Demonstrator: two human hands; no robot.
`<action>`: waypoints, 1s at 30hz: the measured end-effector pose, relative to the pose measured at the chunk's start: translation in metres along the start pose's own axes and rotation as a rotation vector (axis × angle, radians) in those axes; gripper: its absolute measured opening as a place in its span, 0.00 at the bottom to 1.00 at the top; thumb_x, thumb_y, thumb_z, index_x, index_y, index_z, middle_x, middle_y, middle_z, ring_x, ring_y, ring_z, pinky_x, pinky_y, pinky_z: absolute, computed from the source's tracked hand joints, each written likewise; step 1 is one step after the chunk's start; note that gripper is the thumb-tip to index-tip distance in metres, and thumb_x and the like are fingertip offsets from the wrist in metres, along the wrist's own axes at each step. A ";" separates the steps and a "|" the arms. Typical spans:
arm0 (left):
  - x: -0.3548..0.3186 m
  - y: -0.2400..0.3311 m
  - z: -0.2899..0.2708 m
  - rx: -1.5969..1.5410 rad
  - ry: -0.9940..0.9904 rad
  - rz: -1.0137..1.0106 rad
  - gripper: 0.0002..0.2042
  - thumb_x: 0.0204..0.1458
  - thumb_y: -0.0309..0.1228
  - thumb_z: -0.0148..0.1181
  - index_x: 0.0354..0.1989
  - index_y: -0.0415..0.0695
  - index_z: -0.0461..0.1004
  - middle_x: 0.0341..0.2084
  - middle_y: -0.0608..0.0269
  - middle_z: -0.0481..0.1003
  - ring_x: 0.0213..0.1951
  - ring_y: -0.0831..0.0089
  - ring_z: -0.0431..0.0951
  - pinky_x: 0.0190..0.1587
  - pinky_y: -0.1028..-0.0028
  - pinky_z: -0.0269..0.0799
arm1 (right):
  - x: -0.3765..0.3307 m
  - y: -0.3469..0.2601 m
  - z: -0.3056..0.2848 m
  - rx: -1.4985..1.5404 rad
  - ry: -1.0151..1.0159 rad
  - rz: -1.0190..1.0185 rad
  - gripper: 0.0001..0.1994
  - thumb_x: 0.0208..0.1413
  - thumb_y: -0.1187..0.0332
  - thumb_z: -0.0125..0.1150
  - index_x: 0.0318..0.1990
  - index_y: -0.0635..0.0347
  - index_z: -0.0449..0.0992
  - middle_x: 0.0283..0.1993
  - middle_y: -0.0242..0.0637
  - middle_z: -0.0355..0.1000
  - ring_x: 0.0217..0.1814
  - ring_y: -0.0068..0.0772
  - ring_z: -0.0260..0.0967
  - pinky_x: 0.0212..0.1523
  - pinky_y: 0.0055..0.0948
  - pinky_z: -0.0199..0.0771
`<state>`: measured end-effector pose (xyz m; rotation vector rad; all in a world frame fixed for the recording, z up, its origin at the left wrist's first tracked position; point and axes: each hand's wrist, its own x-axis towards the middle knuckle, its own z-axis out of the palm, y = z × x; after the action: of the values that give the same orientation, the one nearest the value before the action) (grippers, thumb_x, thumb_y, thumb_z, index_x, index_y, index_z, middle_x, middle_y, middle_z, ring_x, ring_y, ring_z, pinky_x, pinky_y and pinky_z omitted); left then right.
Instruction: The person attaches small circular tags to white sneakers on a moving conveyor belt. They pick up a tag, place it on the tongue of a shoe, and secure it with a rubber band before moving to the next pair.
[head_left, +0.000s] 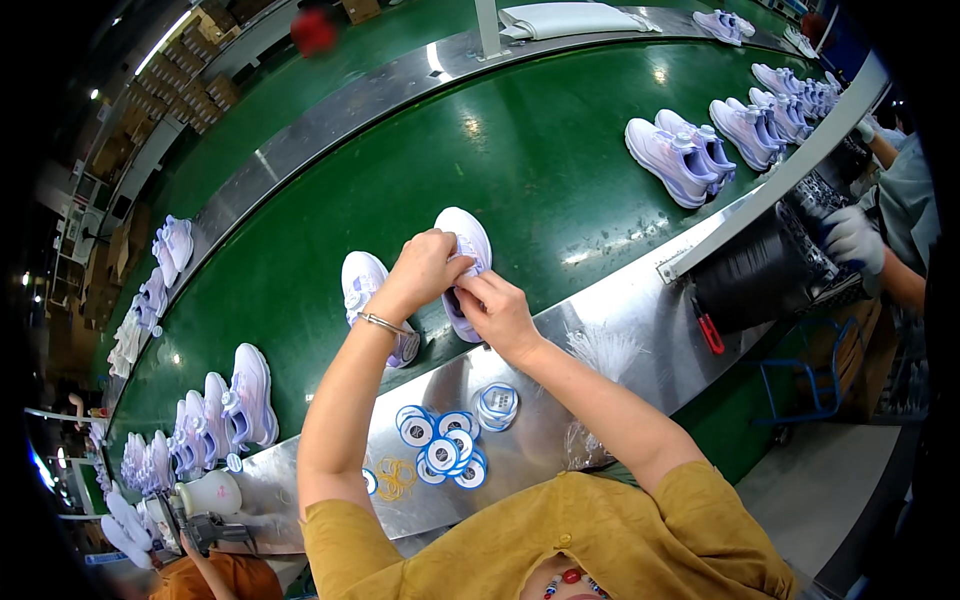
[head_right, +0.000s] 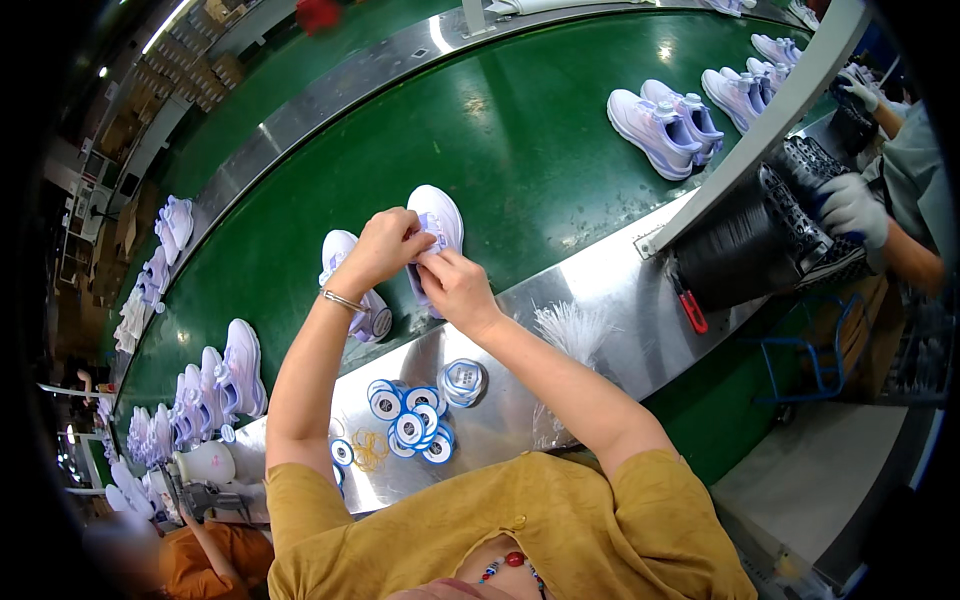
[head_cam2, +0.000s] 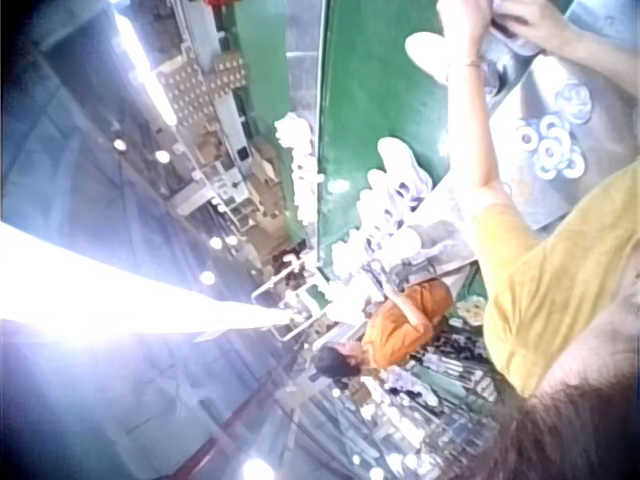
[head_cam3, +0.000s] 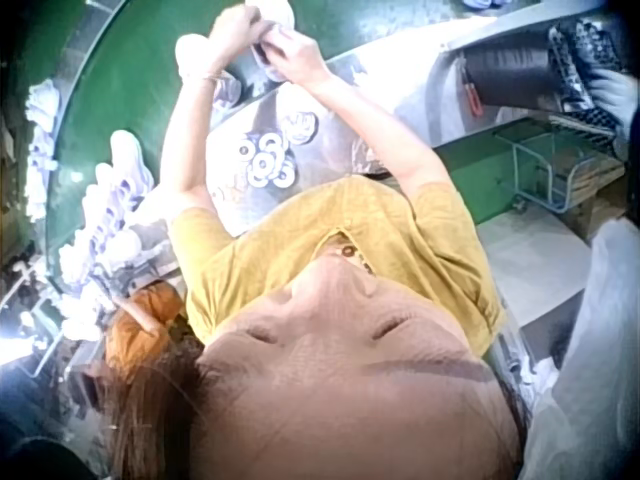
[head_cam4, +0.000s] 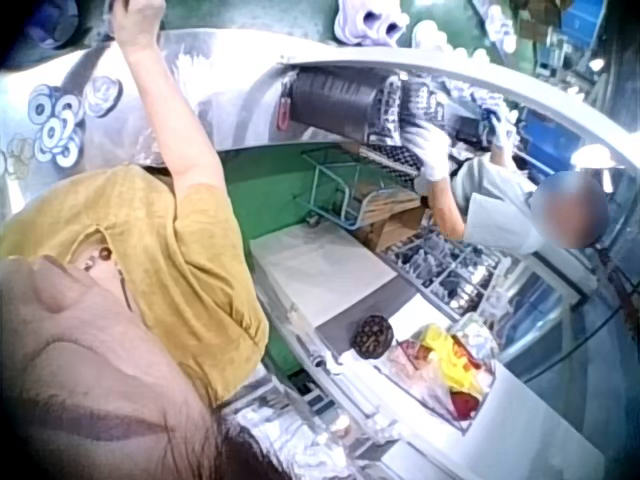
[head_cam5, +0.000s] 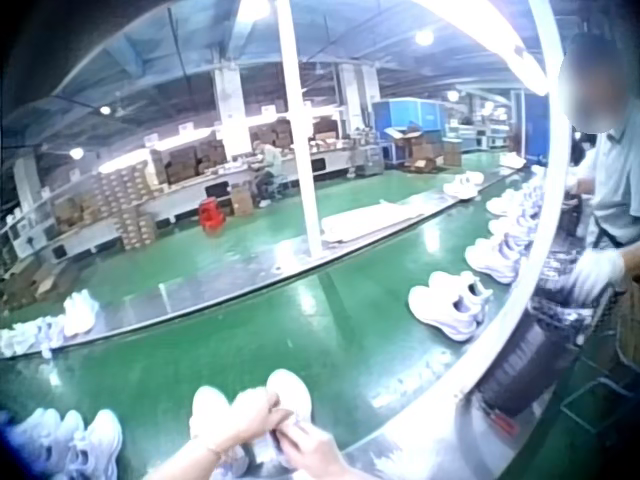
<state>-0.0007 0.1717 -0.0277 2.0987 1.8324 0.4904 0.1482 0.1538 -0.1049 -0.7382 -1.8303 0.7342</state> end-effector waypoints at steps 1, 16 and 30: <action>-0.003 -0.004 0.001 -0.028 0.006 0.080 0.13 0.43 0.34 0.62 0.25 0.33 0.76 0.26 0.43 0.74 0.32 0.50 0.76 0.36 0.61 0.72 | -0.001 0.002 0.002 0.001 -0.002 -0.004 0.07 0.51 0.76 0.59 0.38 0.62 0.77 0.31 0.42 0.72 0.30 0.43 0.72 0.30 0.34 0.72; -0.043 0.003 0.006 -0.219 0.383 -0.106 0.06 0.51 0.26 0.59 0.30 0.36 0.72 0.28 0.50 0.72 0.32 0.54 0.74 0.36 0.63 0.71 | 0.007 0.003 -0.013 0.294 -0.147 0.211 0.09 0.54 0.75 0.60 0.42 0.65 0.78 0.30 0.35 0.74 0.26 0.20 0.68 0.28 0.23 0.68; -0.085 0.004 0.055 0.344 0.582 0.262 0.12 0.38 0.19 0.57 0.35 0.36 0.75 0.33 0.57 0.74 0.36 0.61 0.75 0.35 0.69 0.75 | 0.117 0.011 0.000 -0.266 -1.075 0.062 0.18 0.45 0.55 0.63 0.36 0.62 0.74 0.29 0.48 0.75 0.34 0.46 0.75 0.34 0.38 0.73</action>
<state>0.0178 0.0868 -0.0797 2.6553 2.0600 1.0018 0.1121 0.2495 -0.0479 -0.5987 -2.9253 1.0510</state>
